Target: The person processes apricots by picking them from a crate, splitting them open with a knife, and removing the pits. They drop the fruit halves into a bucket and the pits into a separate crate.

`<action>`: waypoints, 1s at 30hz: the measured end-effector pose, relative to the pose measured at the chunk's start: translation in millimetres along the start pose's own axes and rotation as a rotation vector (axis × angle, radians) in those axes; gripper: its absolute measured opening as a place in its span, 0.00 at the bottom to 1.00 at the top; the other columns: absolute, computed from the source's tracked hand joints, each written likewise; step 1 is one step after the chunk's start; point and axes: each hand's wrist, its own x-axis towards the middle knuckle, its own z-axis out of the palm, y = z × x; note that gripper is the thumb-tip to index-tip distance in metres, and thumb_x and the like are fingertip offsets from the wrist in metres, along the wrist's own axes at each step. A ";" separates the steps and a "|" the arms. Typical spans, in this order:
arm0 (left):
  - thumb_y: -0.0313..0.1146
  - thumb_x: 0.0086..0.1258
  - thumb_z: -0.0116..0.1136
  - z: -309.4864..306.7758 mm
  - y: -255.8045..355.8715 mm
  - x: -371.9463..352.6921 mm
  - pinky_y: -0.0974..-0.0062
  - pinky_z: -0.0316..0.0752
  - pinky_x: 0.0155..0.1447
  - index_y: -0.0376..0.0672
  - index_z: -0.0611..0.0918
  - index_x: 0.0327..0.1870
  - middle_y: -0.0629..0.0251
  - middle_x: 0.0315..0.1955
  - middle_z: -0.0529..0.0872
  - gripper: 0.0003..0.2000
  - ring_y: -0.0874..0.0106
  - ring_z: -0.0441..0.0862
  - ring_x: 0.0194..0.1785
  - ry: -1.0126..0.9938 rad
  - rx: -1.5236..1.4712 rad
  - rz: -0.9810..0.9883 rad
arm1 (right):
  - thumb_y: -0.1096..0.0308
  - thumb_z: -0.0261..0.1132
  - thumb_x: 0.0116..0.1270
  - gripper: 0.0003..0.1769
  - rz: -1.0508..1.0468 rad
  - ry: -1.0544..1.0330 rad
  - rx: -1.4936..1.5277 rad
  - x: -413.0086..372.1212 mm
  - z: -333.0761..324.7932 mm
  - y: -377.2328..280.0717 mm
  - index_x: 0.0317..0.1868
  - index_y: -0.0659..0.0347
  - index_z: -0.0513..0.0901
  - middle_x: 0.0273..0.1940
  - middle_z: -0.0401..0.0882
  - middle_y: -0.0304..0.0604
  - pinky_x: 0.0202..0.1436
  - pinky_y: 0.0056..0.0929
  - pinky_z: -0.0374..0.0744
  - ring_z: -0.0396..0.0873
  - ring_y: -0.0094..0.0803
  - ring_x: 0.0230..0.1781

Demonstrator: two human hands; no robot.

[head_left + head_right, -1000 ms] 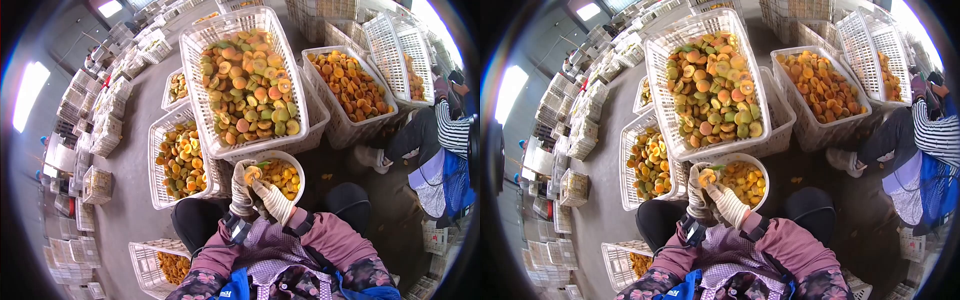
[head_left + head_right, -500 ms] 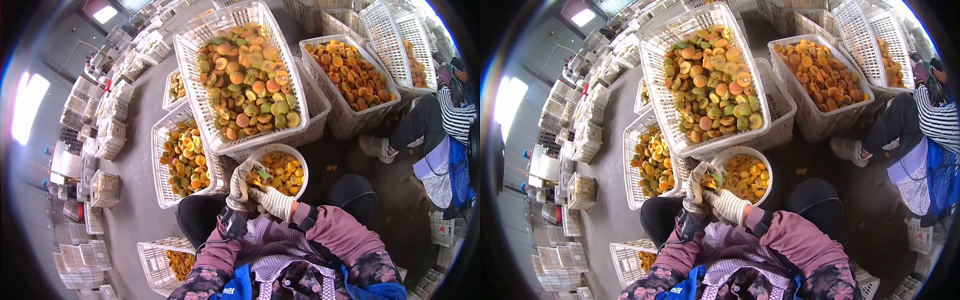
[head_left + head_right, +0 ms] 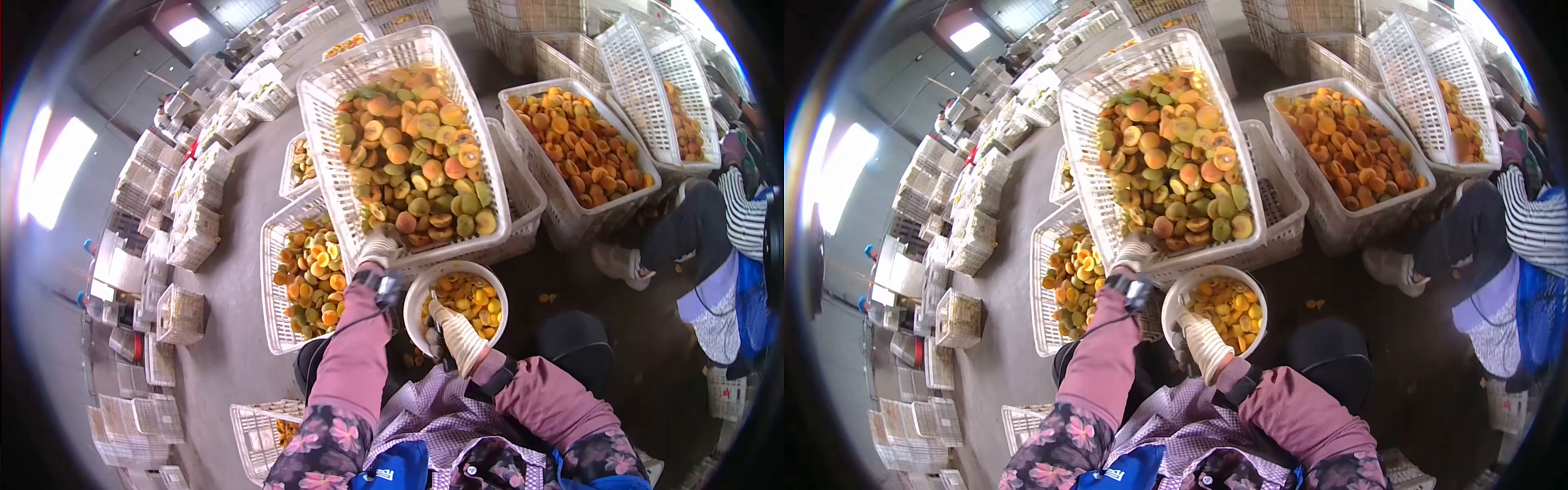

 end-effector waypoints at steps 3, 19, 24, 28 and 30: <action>0.46 0.53 0.63 6.4 -5.3 16.6 0.64 0.73 0.56 0.35 0.65 0.62 0.42 0.48 0.80 0.37 0.53 0.77 0.55 -0.061 0.163 -0.118 | 0.46 0.53 0.67 0.20 0.045 -0.061 0.054 -0.6 -1.3 -4.4 0.29 0.53 0.72 0.14 0.63 0.32 0.11 0.26 0.59 0.59 0.26 0.08; 0.50 0.75 0.40 13.4 63.0 -190.1 0.73 0.76 0.46 0.39 0.75 0.40 0.61 0.34 0.79 0.20 0.70 0.79 0.39 -0.128 -1.604 0.167 | 0.48 0.51 0.68 0.27 -0.565 0.249 -0.984 19.2 -10.1 11.6 0.51 0.67 0.70 0.37 0.78 0.66 0.46 0.46 0.75 0.77 0.59 0.43; 0.52 0.73 0.45 12.7 67.0 -196.5 0.74 0.75 0.42 0.40 0.76 0.34 0.62 0.28 0.80 0.21 0.71 0.79 0.34 -0.037 -1.526 0.080 | 0.49 0.51 0.68 0.27 -0.553 0.263 -1.014 18.3 -10.4 16.6 0.51 0.68 0.70 0.37 0.78 0.67 0.46 0.47 0.74 0.76 0.61 0.44; 0.47 0.72 0.49 13.8 67.3 -195.2 0.75 0.73 0.38 0.38 0.77 0.31 0.61 0.27 0.80 0.19 0.71 0.78 0.31 -0.017 -1.538 0.089 | 0.51 0.52 0.69 0.27 -0.483 0.040 -0.597 35.0 -19.0 39.7 0.54 0.68 0.70 0.35 0.79 0.57 0.41 0.39 0.75 0.78 0.48 0.34; 0.45 0.72 0.50 16.4 55.1 -186.3 0.75 0.73 0.36 0.38 0.76 0.29 0.60 0.27 0.80 0.18 0.70 0.78 0.30 -0.064 -1.469 0.235 | 0.52 0.52 0.71 0.25 -0.152 -0.073 -0.373 -8.9 3.2 4.1 0.57 0.63 0.70 0.34 0.76 0.42 0.35 0.29 0.74 0.71 0.30 0.30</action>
